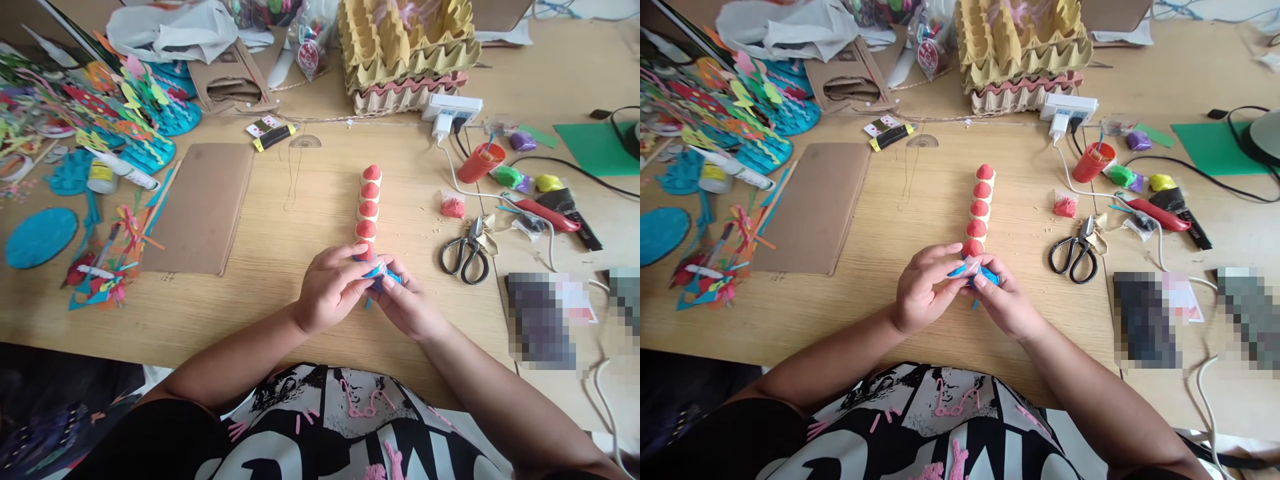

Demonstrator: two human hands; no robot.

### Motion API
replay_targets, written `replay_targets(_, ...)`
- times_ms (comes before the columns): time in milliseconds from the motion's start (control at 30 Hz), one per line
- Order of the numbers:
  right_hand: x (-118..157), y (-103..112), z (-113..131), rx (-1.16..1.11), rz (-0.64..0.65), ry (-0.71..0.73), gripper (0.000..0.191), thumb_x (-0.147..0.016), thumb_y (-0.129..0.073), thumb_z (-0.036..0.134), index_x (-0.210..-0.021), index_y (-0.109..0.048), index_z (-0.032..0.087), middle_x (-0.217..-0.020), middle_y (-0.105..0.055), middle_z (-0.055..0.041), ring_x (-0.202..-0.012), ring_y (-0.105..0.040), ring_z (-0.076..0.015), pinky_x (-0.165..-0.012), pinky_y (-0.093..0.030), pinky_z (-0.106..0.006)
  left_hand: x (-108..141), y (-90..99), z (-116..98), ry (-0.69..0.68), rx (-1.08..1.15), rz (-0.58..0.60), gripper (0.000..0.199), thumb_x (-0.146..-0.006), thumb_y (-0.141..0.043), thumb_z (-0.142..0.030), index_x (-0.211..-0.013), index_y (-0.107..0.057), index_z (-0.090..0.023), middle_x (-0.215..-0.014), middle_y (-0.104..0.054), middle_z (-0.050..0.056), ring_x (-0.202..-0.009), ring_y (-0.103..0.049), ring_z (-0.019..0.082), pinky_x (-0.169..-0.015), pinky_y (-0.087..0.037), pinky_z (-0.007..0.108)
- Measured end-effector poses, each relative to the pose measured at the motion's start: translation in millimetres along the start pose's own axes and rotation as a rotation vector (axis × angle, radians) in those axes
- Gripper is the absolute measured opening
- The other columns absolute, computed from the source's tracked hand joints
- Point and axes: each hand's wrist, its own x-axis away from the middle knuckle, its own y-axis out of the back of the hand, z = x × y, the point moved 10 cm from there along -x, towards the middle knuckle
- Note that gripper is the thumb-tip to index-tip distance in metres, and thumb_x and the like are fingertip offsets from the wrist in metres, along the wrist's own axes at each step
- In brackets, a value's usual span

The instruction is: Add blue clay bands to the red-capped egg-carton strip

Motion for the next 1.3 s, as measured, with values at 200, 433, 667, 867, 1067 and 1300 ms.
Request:
replay_targets(200, 2, 3, 14, 0.133, 0.009, 0.14, 0.032, -0.087, -0.085, 0.047, -0.109, -0.069, 0.032, -0.117, -0.074, -0.0018, -0.104, -0.072, -0.0193, -0.1, -0.061, -0.041, 6, 6.9, 11, 0.118, 0.242, -0.084, 0.079, -0.086, -0.085, -0.017, -0.154, -0.047, -0.025, -0.125, -0.077, 0.011, -0.117, -0.075, 0.023, -0.096, -0.065, 0.038)
replay_targets(433, 0, 4, 16, 0.193, 0.071, 0.206, 0.024, -0.094, -0.08, 0.04, -0.116, -0.07, 0.034, -0.119, -0.072, -0.0003, -0.108, -0.071, -0.0162, -0.104, -0.062, -0.039, 7, -3.0, 28, 0.381, 0.452, -0.03, 0.061, -0.095, -0.075, -0.022, -0.15, -0.048, -0.024, -0.11, -0.079, 0.007, -0.103, -0.076, 0.017, -0.086, -0.062, 0.03)
replay_targets(667, 3, 6, 22, 0.413, 0.032, 0.23, 0.022, -0.095, -0.078, 0.038, -0.115, -0.072, 0.031, -0.112, -0.074, -0.0018, -0.097, -0.07, -0.0147, -0.09, -0.064, -0.032, 8, -2.7, 32, 0.418, 0.371, -0.044, 0.055, -0.096, -0.073, -0.013, -0.145, -0.051, -0.024, -0.094, -0.078, -0.001, -0.084, -0.075, 0.011, -0.083, -0.064, 0.026)
replay_targets(867, 9, -1, 37, 0.471, -0.036, 0.338, 0.006, -0.099, -0.073, 0.032, -0.101, -0.077, 0.028, -0.097, -0.076, -0.0011, -0.083, -0.069, -0.0122, -0.072, -0.06, -0.026, 0, 1.2, 6, 0.119, 0.144, 0.009, 0.065, -0.091, -0.078, -0.011, -0.148, -0.052, -0.024, -0.106, -0.081, 0.003, -0.093, -0.077, 0.014, -0.088, -0.065, 0.03)
replay_targets(1067, 10, 6, 41, 0.422, -0.133, 0.373, 0.004, -0.096, -0.077, 0.032, -0.098, -0.078, 0.029, -0.092, -0.078, -0.0006, -0.08, -0.071, -0.0123, -0.07, -0.061, -0.026, 12, -15.1, 33, 0.49, 0.443, 0.03, 0.051, -0.097, -0.072, -0.017, -0.144, -0.051, -0.023, -0.093, -0.078, 0.001, -0.087, -0.078, 0.013, -0.085, -0.065, 0.028)
replay_targets(1300, 13, 10, 46, 0.512, -0.166, 0.391, 0.009, -0.095, -0.079, 0.033, -0.09, -0.079, 0.026, -0.088, -0.077, -0.0015, -0.079, -0.07, -0.0132, -0.072, -0.06, -0.028, 14, -18.6, 37, 0.555, 0.503, 0.046, 0.04, -0.095, -0.074, -0.017, -0.129, -0.053, -0.024, -0.078, -0.069, -0.006, -0.073, -0.07, 0.008, -0.078, -0.06, 0.024)
